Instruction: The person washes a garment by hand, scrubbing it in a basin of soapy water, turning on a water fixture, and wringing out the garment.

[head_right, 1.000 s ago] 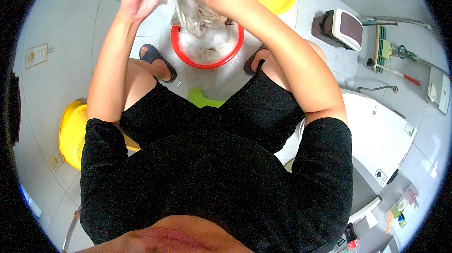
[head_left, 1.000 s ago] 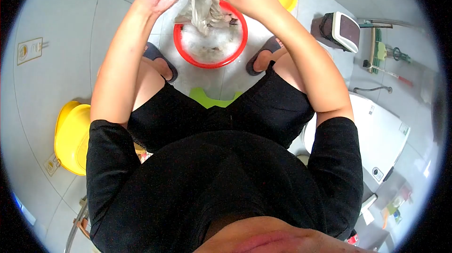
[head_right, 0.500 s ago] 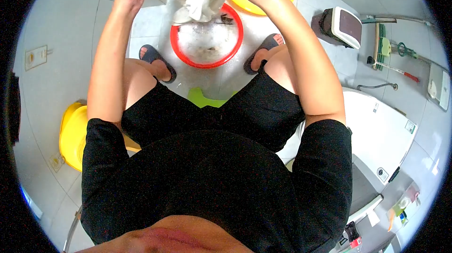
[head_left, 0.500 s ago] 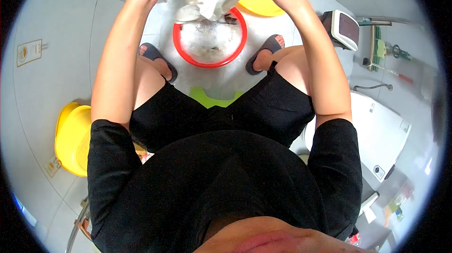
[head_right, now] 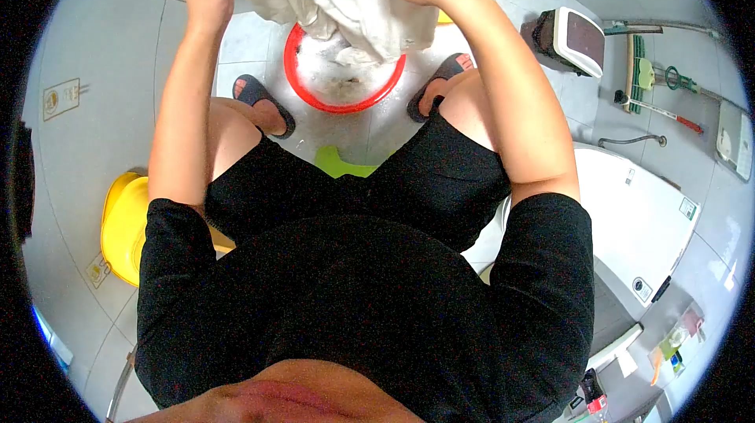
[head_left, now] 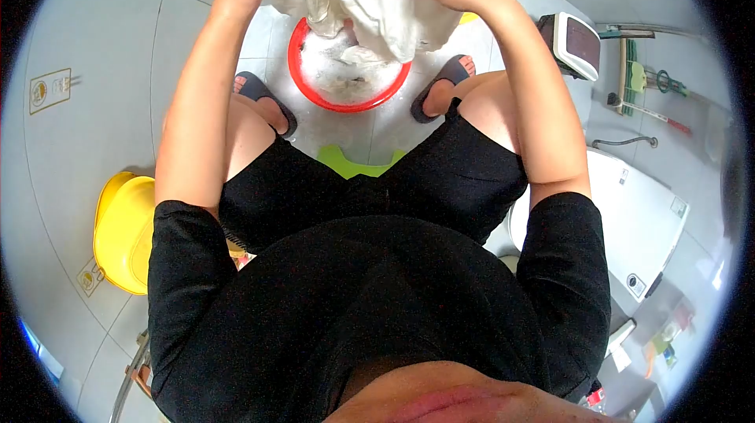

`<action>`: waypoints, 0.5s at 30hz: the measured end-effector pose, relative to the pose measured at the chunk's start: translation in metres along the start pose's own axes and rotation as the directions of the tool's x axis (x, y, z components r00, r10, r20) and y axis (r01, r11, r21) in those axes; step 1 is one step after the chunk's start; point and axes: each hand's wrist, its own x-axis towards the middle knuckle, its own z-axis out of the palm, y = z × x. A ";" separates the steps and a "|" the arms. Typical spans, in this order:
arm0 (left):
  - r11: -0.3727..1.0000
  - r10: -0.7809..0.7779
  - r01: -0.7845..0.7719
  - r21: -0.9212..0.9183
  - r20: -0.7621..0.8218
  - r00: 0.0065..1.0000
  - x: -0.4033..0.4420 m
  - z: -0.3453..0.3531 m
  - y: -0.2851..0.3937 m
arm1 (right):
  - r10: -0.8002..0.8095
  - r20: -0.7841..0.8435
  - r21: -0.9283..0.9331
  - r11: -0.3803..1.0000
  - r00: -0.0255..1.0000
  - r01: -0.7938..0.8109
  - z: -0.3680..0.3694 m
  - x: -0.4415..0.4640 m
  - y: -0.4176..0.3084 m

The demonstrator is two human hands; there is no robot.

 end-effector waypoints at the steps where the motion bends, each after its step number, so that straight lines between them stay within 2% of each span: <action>1: 0.998 0.022 -0.020 -0.061 0.019 1.000 -0.001 0.003 -0.001 | -0.001 0.001 -0.001 1.000 1.000 0.001 -0.004 -0.002 0.001; 3: 0.995 0.014 -0.016 -0.102 -0.012 1.000 -0.002 0.008 -0.005 | -0.122 0.035 0.056 0.991 0.992 0.120 -0.015 -0.008 0.002; 4: 0.992 -0.003 0.006 -0.127 0.024 1.000 -0.003 0.008 -0.006 | -0.141 0.159 0.009 0.990 0.977 0.142 -0.017 -0.007 0.003; 5: 0.988 -0.020 0.029 -0.152 0.062 0.998 -0.004 0.010 -0.008 | -0.143 0.159 0.008 0.990 0.977 0.144 -0.014 -0.008 0.001; 7: 0.982 -0.022 0.034 -0.188 0.066 0.998 -0.009 0.018 -0.007 | -0.226 0.056 0.149 0.965 0.972 0.216 -0.011 -0.014 -0.020; 8: 0.998 0.025 -0.017 -0.059 0.146 0.989 -0.012 0.020 -0.008 | -0.285 -0.131 0.091 0.950 0.950 0.298 0.017 -0.005 -0.007; 9: 0.995 0.061 -0.079 0.066 0.231 0.971 -0.016 0.022 -0.008 | -0.284 -0.131 0.091 0.950 0.950 0.297 0.021 -0.001 -0.016; 10: 0.999 -0.037 0.027 0.036 0.296 0.955 -0.021 0.027 -0.005 | -0.367 -0.172 0.355 0.843 0.914 0.405 0.027 0.004 -0.030; 11: 0.991 -0.130 0.135 0.013 0.363 0.923 -0.026 0.031 -0.002 | -0.429 -0.235 0.584 0.655 0.872 0.480 0.032 0.007 -0.041; 13: 0.990 -0.118 0.137 -0.017 0.412 0.903 -0.035 0.041 -0.004 | -0.373 -0.275 0.636 0.620 0.886 0.459 0.053 0.026 -0.036; 15: 0.964 -0.151 0.230 -0.137 0.428 0.891 -0.030 0.040 -0.010 | -0.316 -0.310 0.686 0.579 0.897 0.441 0.058 0.032 -0.029</action>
